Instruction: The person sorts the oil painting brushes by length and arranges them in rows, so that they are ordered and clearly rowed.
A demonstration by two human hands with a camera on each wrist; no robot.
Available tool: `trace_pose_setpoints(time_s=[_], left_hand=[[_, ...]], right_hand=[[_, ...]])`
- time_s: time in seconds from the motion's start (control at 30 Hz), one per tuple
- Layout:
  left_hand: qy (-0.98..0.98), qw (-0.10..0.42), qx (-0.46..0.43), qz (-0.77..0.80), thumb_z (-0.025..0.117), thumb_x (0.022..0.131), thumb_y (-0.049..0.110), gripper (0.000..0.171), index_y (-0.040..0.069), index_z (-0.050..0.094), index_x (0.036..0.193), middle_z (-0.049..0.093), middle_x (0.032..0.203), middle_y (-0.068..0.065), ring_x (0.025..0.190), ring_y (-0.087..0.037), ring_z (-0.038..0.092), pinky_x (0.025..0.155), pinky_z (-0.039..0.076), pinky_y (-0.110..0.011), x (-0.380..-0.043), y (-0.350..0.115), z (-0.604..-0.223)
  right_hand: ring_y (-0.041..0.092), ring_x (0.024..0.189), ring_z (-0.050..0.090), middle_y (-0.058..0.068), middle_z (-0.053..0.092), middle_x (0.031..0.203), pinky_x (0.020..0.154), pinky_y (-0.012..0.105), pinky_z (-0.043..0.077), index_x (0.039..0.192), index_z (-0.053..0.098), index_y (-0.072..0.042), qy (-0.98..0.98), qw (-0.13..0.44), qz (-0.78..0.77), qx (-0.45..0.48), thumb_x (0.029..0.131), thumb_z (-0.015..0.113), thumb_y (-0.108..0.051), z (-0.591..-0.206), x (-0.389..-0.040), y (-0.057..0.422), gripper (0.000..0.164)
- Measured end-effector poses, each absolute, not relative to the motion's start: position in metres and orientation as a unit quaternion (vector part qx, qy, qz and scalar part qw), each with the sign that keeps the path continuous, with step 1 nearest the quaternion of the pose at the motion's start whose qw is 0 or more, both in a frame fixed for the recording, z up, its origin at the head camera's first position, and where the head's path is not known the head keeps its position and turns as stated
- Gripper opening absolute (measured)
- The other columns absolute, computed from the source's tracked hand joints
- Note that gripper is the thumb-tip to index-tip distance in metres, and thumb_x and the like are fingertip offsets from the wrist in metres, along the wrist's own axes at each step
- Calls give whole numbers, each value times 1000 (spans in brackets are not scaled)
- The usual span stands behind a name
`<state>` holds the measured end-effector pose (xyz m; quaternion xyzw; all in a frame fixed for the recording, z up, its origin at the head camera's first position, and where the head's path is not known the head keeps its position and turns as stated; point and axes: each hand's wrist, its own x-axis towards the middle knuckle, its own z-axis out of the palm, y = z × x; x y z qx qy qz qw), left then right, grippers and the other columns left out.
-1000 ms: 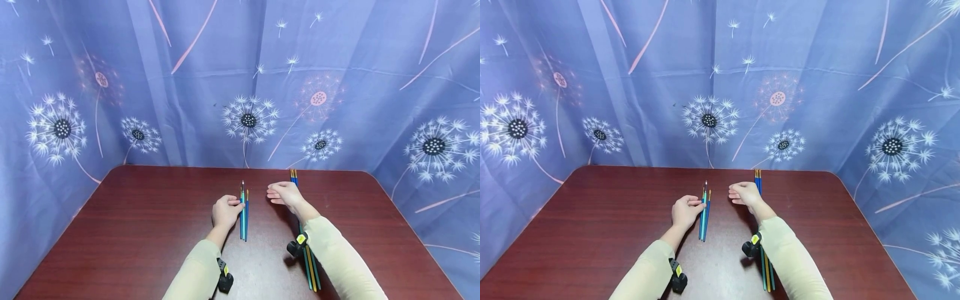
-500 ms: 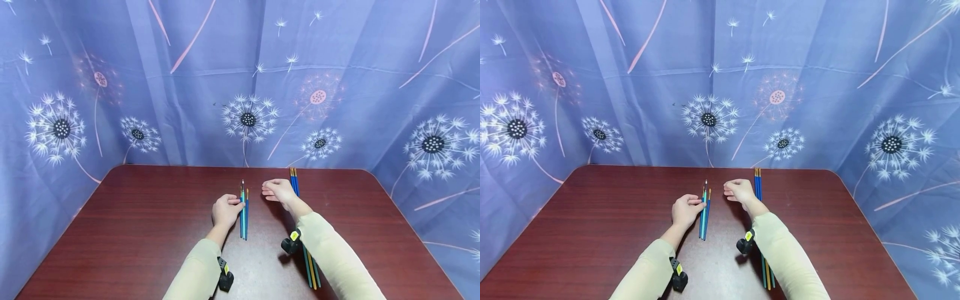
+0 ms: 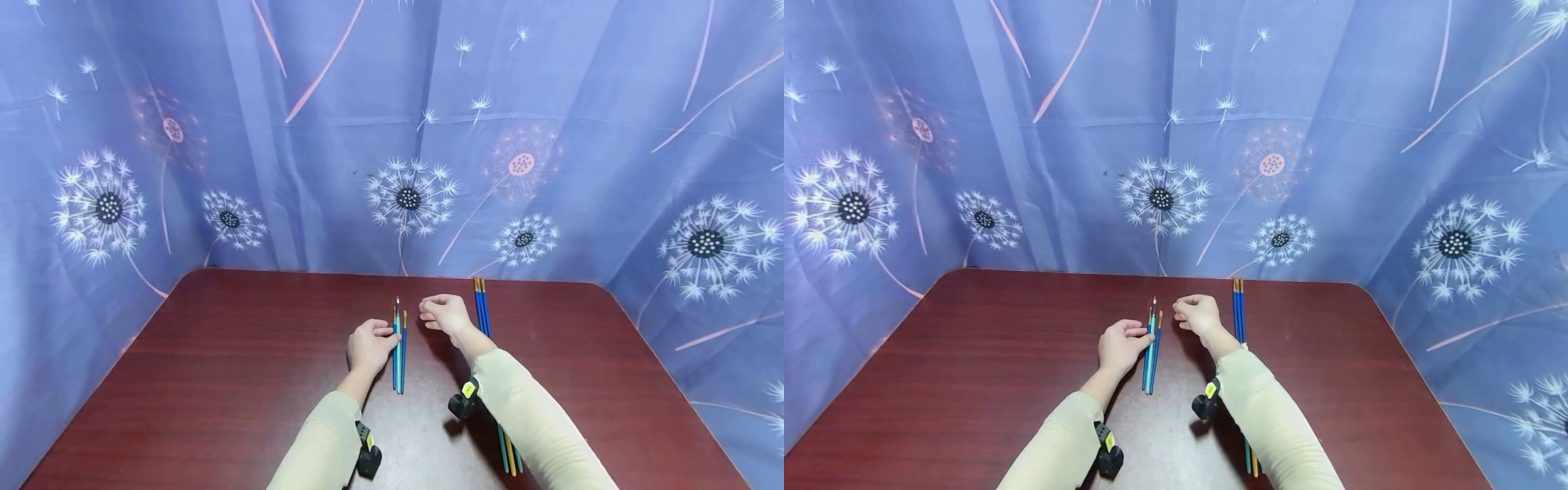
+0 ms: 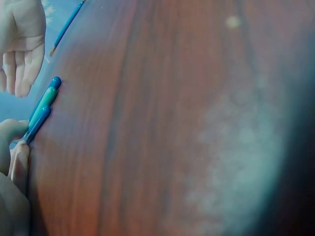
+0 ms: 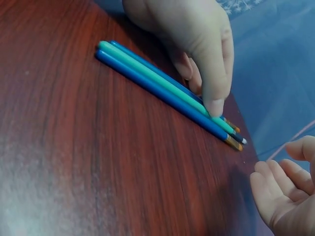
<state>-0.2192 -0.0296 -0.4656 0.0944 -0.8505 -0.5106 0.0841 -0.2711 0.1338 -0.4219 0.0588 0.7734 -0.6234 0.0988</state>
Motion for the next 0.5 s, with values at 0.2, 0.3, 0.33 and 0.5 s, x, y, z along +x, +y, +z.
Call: trace_pose_setpoints(time_s=[0.2, 0.3, 0.33, 0.5], left_hand=[[-854, 83, 86, -506, 79, 75, 27, 33, 11, 68, 102, 75, 89, 2, 78, -10, 72, 75, 52, -32, -219, -27, -468], [-853, 89, 87, -506, 79, 74, 26, 33, 11, 68, 101, 75, 88, 2, 78, -11, 72, 75, 52, -33, -219, -28, -466], [-853, 91, 87, -507, 80, 74, 26, 33, 11, 68, 101, 75, 88, 2, 77, -11, 72, 74, 52, -33, -220, -29, -466], [-853, 90, 86, -507, 80, 74, 25, 33, 10, 68, 102, 75, 89, 1, 78, -11, 72, 74, 52, -32, -221, -31, -465]], right_hand=[[28, 96, 68, 24, 65, 116, 78, 35, 57, 119, 60, 8, 773, 91, -625, 66, 92, 55, -10, -429, -272, 129, 33], [26, 92, 69, 23, 66, 114, 75, 33, 58, 114, 62, 7, 774, 83, -624, 67, 91, 56, -11, -429, -273, 125, 29], [25, 91, 69, 22, 66, 114, 74, 32, 58, 113, 63, 6, 775, 81, -623, 67, 91, 56, -11, -429, -273, 123, 28], [24, 88, 69, 21, 68, 108, 72, 31, 58, 107, 66, 4, 781, 67, -617, 74, 91, 58, -12, -431, -274, 118, 24]])
